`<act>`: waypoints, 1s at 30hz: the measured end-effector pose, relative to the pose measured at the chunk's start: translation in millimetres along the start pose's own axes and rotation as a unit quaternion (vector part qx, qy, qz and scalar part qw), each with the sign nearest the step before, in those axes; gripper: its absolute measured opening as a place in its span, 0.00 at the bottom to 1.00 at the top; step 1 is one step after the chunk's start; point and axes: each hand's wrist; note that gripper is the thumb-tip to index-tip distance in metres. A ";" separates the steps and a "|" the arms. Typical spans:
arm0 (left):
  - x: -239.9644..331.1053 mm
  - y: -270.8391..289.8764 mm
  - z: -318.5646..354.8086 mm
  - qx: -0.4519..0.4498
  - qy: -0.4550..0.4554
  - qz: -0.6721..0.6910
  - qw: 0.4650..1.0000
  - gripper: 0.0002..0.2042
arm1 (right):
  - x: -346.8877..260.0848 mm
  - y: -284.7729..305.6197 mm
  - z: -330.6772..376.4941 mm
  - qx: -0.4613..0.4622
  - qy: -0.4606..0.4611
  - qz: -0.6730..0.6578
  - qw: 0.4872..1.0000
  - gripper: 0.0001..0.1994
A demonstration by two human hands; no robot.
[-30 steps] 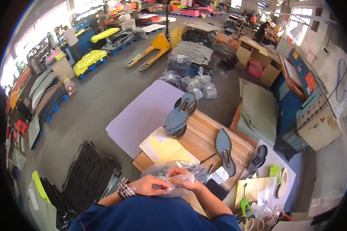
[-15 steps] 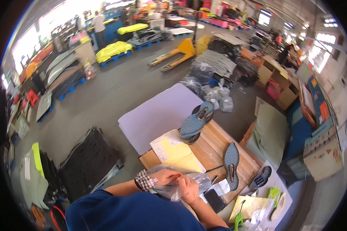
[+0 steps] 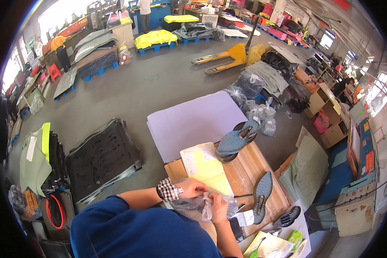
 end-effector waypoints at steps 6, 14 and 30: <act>35.2 6.4 -7.0 0.181 -0.285 -0.156 0.928 0.09 | -22.6 13.7 -2.2 -0.027 0.020 -0.018 0.999 0.16; 12.5 31.8 -9.8 0.189 -0.243 -0.257 0.916 0.11 | -15.6 6.7 1.9 0.061 0.055 0.178 0.981 0.13; -126.7 30.2 -22.7 0.184 -0.047 -0.344 0.919 0.11 | 56.5 3.6 114.6 0.040 -0.026 0.244 0.969 0.11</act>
Point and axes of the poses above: each hand's wrist, its own z-axis away from the middle knuckle, its own y-axis out of the back of the hand, x = y × z, and after that the axes turned 1 degree about y, right-handed
